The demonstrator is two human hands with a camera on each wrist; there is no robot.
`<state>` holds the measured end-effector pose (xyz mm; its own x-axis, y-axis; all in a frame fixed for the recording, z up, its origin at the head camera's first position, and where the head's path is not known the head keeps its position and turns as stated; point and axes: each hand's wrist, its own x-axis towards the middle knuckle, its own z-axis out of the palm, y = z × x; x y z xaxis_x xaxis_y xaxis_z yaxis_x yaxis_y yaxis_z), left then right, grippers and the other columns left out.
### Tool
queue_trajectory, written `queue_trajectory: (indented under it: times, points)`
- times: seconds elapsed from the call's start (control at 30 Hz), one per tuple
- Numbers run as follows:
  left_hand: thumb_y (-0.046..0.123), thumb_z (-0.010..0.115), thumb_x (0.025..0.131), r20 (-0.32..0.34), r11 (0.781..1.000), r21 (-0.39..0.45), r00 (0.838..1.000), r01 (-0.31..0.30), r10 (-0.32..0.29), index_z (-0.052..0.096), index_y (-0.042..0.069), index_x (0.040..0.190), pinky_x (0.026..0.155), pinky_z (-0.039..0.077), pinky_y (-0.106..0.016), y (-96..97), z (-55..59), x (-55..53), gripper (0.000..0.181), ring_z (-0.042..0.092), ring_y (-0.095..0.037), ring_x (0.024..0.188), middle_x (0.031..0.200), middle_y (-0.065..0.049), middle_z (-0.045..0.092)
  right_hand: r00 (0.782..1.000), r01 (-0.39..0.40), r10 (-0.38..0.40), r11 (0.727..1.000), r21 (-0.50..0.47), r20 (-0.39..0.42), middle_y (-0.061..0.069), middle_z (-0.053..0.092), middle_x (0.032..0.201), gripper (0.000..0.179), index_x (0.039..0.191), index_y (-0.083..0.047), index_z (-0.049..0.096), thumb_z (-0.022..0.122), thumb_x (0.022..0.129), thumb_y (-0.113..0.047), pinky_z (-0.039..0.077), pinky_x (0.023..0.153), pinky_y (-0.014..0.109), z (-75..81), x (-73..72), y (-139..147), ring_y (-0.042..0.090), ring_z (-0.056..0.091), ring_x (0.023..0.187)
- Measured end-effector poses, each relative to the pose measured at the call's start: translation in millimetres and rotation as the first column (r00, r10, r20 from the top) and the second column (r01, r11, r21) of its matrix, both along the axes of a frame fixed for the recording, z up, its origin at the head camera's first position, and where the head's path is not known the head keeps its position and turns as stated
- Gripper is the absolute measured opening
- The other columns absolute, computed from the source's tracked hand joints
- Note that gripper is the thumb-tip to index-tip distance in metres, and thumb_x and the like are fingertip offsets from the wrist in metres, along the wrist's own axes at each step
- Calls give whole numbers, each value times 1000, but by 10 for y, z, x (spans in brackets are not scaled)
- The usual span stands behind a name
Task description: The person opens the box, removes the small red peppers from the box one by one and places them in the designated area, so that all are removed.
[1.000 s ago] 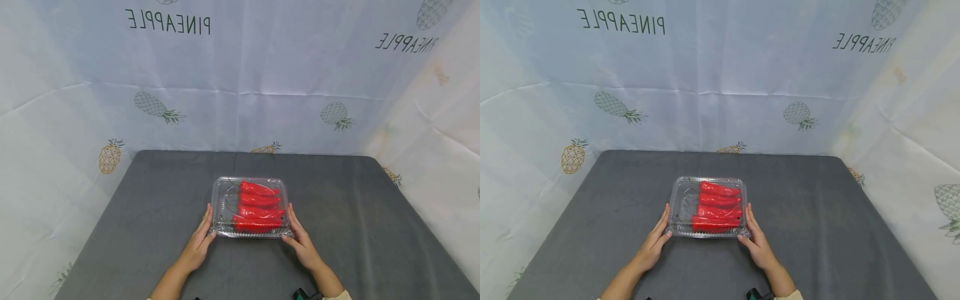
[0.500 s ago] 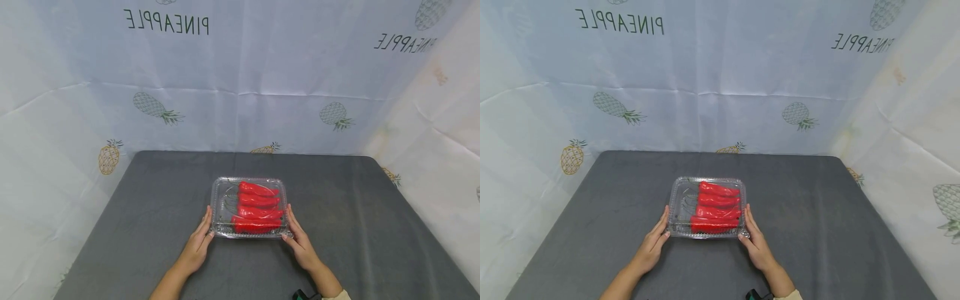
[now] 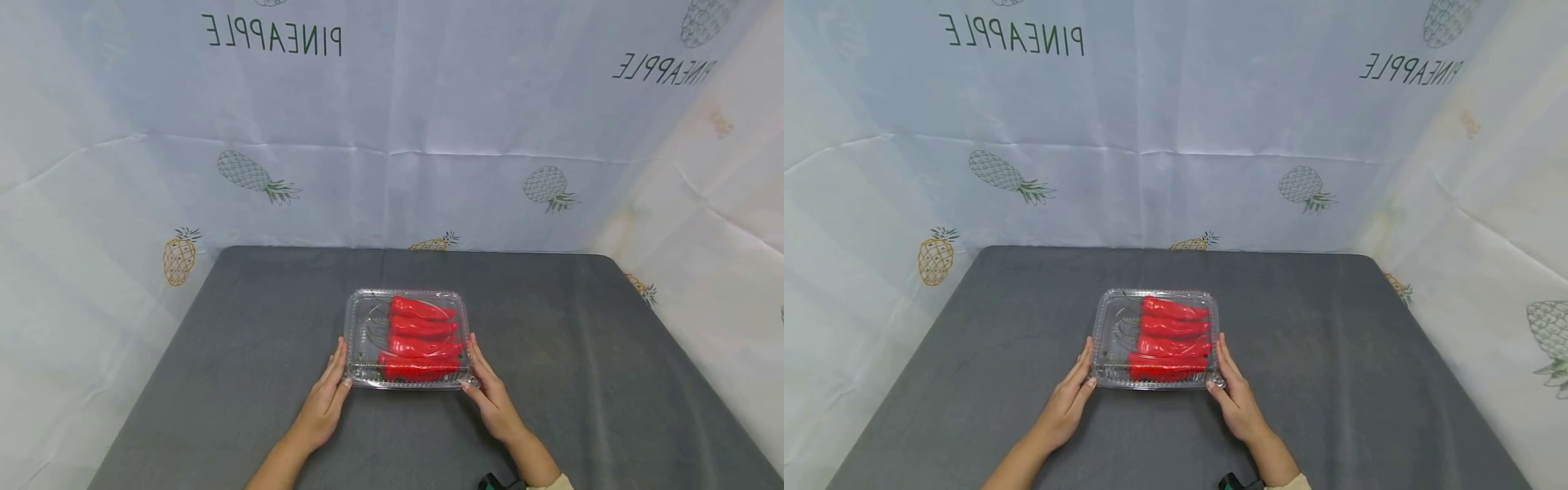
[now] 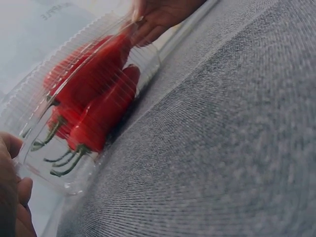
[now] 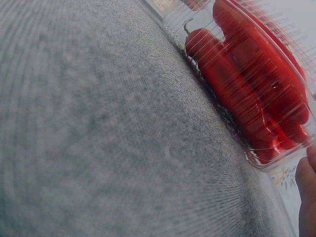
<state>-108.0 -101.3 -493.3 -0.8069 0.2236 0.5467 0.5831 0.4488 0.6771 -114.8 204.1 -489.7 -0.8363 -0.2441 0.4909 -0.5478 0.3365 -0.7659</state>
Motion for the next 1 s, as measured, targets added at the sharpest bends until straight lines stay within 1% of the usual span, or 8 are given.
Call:
queue_trajectory:
  times: [0.13,0.27,0.37,0.47,0.63,0.73,0.87,1.0]
  points:
    - [-6,48,88,-1,1000,3,1000,-4,4,28,-12,140,114,7,-12,14,9,-2,56,15,-9,142,144,-34,28,1000,-6,6,1000,0,18,30,19,150,67,143,4,28,53,82,10,17,106,2,15,11,5,-2,16,142]
    - [-7,48,88,-9,1000,6,1000,-12,13,28,-13,140,114,6,-12,24,10,1,56,15,-8,142,143,-35,29,1000,-13,13,1000,10,13,28,19,151,67,144,3,27,52,82,10,17,106,3,4,8,8,0,15,142]
    - [-7,48,87,-14,1000,7,1000,-24,24,29,-13,139,114,6,-12,32,7,1,56,15,-8,142,143,-35,29,1000,-1,1,999,34,8,27,19,151,66,144,3,27,51,83,10,16,106,3,12,17,1,-1,15,142]
    - [-8,48,87,-23,999,2,999,-40,40,29,-13,139,114,7,-14,46,-3,3,56,17,-11,142,142,-35,31,1000,15,-15,999,50,-5,31,20,149,66,143,7,27,51,82,12,15,106,2,56,43,-22,-3,15,141]
    - [-11,50,84,-82,997,-3,994,-80,79,32,-14,138,116,8,-18,64,-23,1,57,21,-16,141,141,-34,34,1000,26,-25,997,69,-6,41,23,142,61,137,17,30,51,80,14,16,105,1,265,102,-101,-6,15,139]
    - [-11,50,83,-115,995,-17,988,-101,99,32,-14,137,116,9,-19,69,-33,-6,57,22,-16,141,139,-35,35,999,42,-43,994,99,7,41,24,141,59,136,18,30,51,81,14,15,105,1,361,126,-132,-9,15,138]
    - [-10,51,83,-126,993,-35,986,-115,110,33,-13,137,116,9,-20,74,-40,-11,58,22,-16,141,139,-34,37,998,62,-64,991,117,13,39,25,142,59,136,17,31,50,81,14,14,105,0,371,135,-131,-9,15,138]
    - [-7,53,84,-106,992,-38,988,-116,112,33,-12,138,116,9,-20,77,-39,0,57,25,-20,140,140,-33,37,998,67,-65,991,114,-21,40,27,142,57,135,19,32,50,80,14,14,106,1,343,135,-122,-8,15,138]
